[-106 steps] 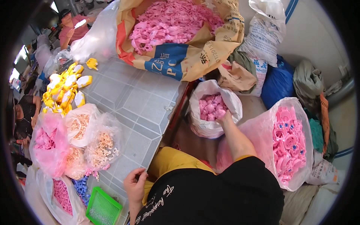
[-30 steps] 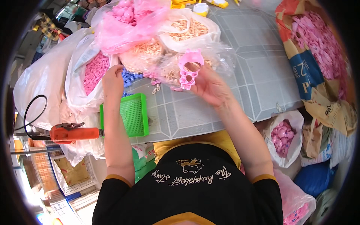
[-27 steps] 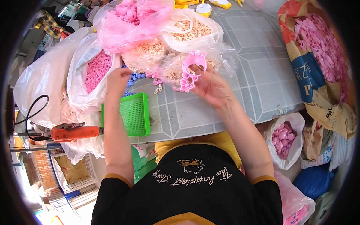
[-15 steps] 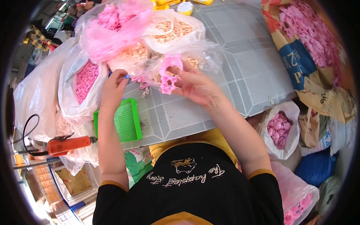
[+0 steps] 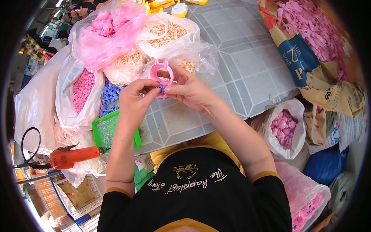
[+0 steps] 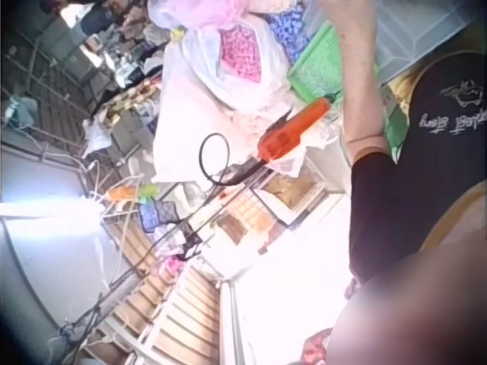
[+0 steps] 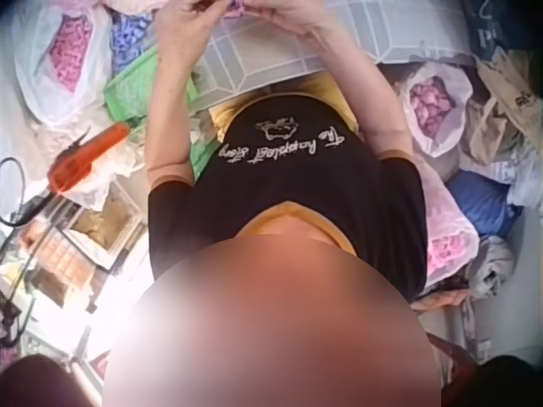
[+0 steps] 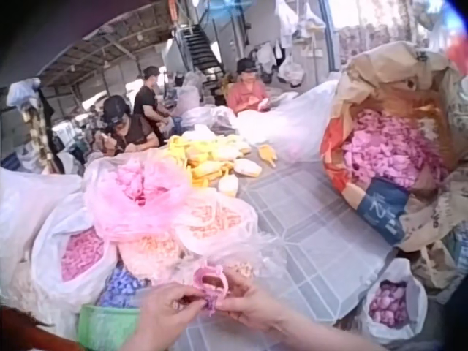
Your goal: Assembling a small pink character toy by attaching decorative parts and using a hot air tool.
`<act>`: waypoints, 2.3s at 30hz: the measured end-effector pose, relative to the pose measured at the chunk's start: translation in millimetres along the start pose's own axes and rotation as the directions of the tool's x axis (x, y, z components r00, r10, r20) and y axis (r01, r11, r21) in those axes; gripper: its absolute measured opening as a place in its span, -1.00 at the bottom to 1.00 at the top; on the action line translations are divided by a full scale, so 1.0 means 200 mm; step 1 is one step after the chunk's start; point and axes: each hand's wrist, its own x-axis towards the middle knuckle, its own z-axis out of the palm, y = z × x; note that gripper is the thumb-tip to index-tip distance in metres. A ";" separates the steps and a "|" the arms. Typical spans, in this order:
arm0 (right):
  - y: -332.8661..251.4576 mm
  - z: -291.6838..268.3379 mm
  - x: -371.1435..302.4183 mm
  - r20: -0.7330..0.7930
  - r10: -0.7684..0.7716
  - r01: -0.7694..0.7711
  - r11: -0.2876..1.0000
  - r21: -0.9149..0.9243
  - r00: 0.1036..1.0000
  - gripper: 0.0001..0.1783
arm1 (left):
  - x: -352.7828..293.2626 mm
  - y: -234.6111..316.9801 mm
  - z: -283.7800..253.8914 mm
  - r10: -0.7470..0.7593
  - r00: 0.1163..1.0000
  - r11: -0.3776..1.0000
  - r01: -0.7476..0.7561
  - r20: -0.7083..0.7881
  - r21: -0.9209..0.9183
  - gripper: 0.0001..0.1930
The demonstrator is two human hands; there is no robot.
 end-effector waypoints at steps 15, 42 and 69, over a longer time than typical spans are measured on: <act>-0.02 -0.08 0.01 -0.209 -0.247 0.271 0.958 0.098 0.946 -0.41 | 0.18 -0.15 -0.17 -0.033 0.870 0.995 -0.016 -0.493 -0.094 -0.65; -0.05 -0.07 -0.01 -0.096 -0.097 0.106 0.990 0.094 0.991 -0.29 | 0.24 -0.16 -0.18 -0.007 0.991 0.997 -0.004 -0.136 -0.079 -0.75; -0.04 -0.01 -0.03 -0.066 -0.022 0.025 0.999 0.036 0.998 -0.19 | 0.07 0.04 0.01 0.365 0.930 0.900 -0.342 -0.037 0.269 -0.84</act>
